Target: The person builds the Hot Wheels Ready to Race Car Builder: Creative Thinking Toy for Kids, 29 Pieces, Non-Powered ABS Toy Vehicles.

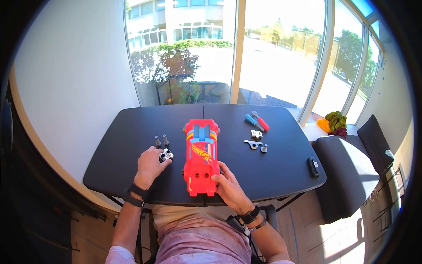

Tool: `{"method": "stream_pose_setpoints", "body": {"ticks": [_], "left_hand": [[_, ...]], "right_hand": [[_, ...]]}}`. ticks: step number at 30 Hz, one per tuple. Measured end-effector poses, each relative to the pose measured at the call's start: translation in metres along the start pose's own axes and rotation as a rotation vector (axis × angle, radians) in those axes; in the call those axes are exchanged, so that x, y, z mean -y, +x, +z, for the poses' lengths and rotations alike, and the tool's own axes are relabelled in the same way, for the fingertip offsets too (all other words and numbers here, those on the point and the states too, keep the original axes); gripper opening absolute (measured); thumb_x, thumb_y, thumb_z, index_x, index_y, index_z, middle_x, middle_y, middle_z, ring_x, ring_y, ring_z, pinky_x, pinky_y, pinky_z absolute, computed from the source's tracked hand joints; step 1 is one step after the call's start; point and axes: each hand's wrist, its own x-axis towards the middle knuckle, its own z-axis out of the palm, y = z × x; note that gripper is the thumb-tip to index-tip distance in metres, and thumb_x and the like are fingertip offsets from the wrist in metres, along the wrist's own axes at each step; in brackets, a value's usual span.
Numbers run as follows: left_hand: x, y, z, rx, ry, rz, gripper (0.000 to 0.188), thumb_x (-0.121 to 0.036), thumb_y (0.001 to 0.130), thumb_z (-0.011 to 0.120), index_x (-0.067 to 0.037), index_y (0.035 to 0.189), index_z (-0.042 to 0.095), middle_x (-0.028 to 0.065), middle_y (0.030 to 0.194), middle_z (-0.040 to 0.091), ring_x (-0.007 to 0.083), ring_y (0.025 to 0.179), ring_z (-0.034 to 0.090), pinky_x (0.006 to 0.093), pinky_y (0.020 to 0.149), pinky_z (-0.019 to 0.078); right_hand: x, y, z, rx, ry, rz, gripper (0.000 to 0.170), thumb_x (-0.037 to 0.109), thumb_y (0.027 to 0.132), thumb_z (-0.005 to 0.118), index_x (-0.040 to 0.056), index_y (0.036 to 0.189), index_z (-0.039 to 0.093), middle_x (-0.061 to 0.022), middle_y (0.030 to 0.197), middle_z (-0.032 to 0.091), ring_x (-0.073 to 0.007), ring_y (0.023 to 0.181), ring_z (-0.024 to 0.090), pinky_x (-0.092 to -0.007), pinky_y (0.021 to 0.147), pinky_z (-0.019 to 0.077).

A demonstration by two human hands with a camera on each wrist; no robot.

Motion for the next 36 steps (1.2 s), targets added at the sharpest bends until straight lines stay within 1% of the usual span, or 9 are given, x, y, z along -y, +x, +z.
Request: {"method": "stream_pose_setpoints", "body": {"ticks": [4, 10, 13, 16, 19, 22, 26, 30, 36], "left_hand": [[-0.003, 0.002, 0.0, 0.022, -0.011, 0.0, 0.033, -0.032, 0.088, 0.092, -0.01, 0.11, 0.084, 0.0141, 0.109, 0.075, 0.0375, 0.102, 0.076, 0.0512, 0.089, 0.0621], [0.006, -0.005, -0.014, -0.021, -0.211, 0.042, 0.038, -0.026, 0.086, 0.093, -0.006, 0.117, 0.083, 0.0164, 0.112, 0.081, 0.0386, 0.098, 0.079, 0.0486, 0.091, 0.0635], [-0.011, -0.022, -0.041, -0.155, -0.604, 0.069, 0.041, -0.016, 0.085, 0.094, -0.005, 0.122, 0.083, 0.0169, 0.119, 0.081, 0.0354, 0.103, 0.08, 0.0448, 0.093, 0.0641], [-0.034, -0.042, -0.073, -0.179, -0.843, 0.215, 0.044, -0.006, 0.083, 0.094, -0.004, 0.126, 0.082, 0.0139, 0.126, 0.081, 0.026, 0.101, 0.081, 0.0375, 0.093, 0.0654], [-0.053, -0.061, -0.094, -0.141, -0.727, 0.469, 0.044, -0.01, 0.084, 0.094, -0.007, 0.127, 0.082, 0.0129, 0.131, 0.079, 0.0276, 0.104, 0.08, 0.0384, 0.094, 0.0646], [-0.074, -0.074, -0.09, -0.105, -0.623, 0.612, 0.042, -0.012, 0.083, 0.095, -0.009, 0.124, 0.084, 0.0115, 0.132, 0.079, 0.0288, 0.105, 0.077, 0.0401, 0.094, 0.0635], [-0.087, -0.078, -0.064, -0.112, -0.556, 0.642, 0.043, -0.019, 0.084, 0.095, -0.014, 0.125, 0.084, 0.0074, 0.131, 0.078, 0.0271, 0.102, 0.069, 0.0405, 0.091, 0.0602], [-0.086, -0.078, -0.053, -0.061, -0.472, 0.582, 0.044, -0.022, 0.084, 0.096, -0.016, 0.126, 0.083, 0.0062, 0.145, 0.067, 0.0257, 0.112, 0.063, 0.0411, 0.092, 0.0583], [-0.085, -0.075, -0.045, -0.147, -0.554, 0.549, 0.042, -0.024, 0.088, 0.093, -0.017, 0.128, 0.082, 0.0171, 0.166, 0.049, 0.0349, 0.137, 0.062, 0.0428, 0.107, 0.0577]], "right_hand": [[-0.002, 0.0, 0.0, 0.009, -0.013, -0.039, 0.057, 0.001, 0.104, 0.063, 0.0032, 0.157, 0.043, -0.0119, 0.139, 0.064, -0.0206, 0.129, 0.067, -0.0422, 0.109, 0.0604], [-0.001, -0.001, 0.0, 0.02, -0.008, -0.051, 0.057, 0.001, 0.105, 0.061, 0.0026, 0.159, 0.042, -0.013, 0.142, 0.064, -0.0204, 0.131, 0.065, -0.0408, 0.112, 0.0572], [-0.002, -0.001, -0.001, 0.027, -0.011, -0.061, 0.057, 0.001, 0.105, 0.06, 0.0023, 0.159, 0.042, -0.0132, 0.142, 0.063, -0.0203, 0.132, 0.065, -0.0404, 0.113, 0.057], [-0.001, 0.0, -0.001, 0.033, -0.01, -0.058, 0.057, 0.001, 0.105, 0.061, 0.0022, 0.159, 0.042, -0.0134, 0.142, 0.063, -0.0203, 0.132, 0.065, -0.0403, 0.113, 0.0572], [-0.004, 0.0, -0.006, 0.022, -0.015, -0.053, 0.057, 0.002, 0.105, 0.062, 0.0021, 0.159, 0.042, -0.0135, 0.143, 0.063, -0.0205, 0.132, 0.065, -0.0407, 0.112, 0.0576], [-0.004, 0.0, -0.006, 0.016, -0.026, -0.057, 0.058, 0.003, 0.106, 0.063, 0.002, 0.16, 0.042, -0.0134, 0.144, 0.062, -0.0206, 0.132, 0.065, -0.0413, 0.112, 0.058], [-0.005, -0.001, -0.007, 0.021, -0.03, -0.057, 0.057, 0.004, 0.107, 0.064, 0.0019, 0.16, 0.042, -0.0131, 0.144, 0.061, -0.0206, 0.133, 0.065, -0.0416, 0.113, 0.0581], [-0.005, -0.002, -0.008, 0.036, -0.028, -0.06, 0.058, 0.004, 0.107, 0.064, 0.0023, 0.161, 0.041, -0.0128, 0.144, 0.062, -0.0199, 0.133, 0.064, -0.041, 0.113, 0.0579], [-0.004, -0.002, -0.009, 0.055, -0.016, -0.06, 0.06, 0.006, 0.109, 0.066, 0.003, 0.163, 0.04, -0.0124, 0.143, 0.063, -0.0195, 0.133, 0.064, -0.041, 0.113, 0.0573]]}}
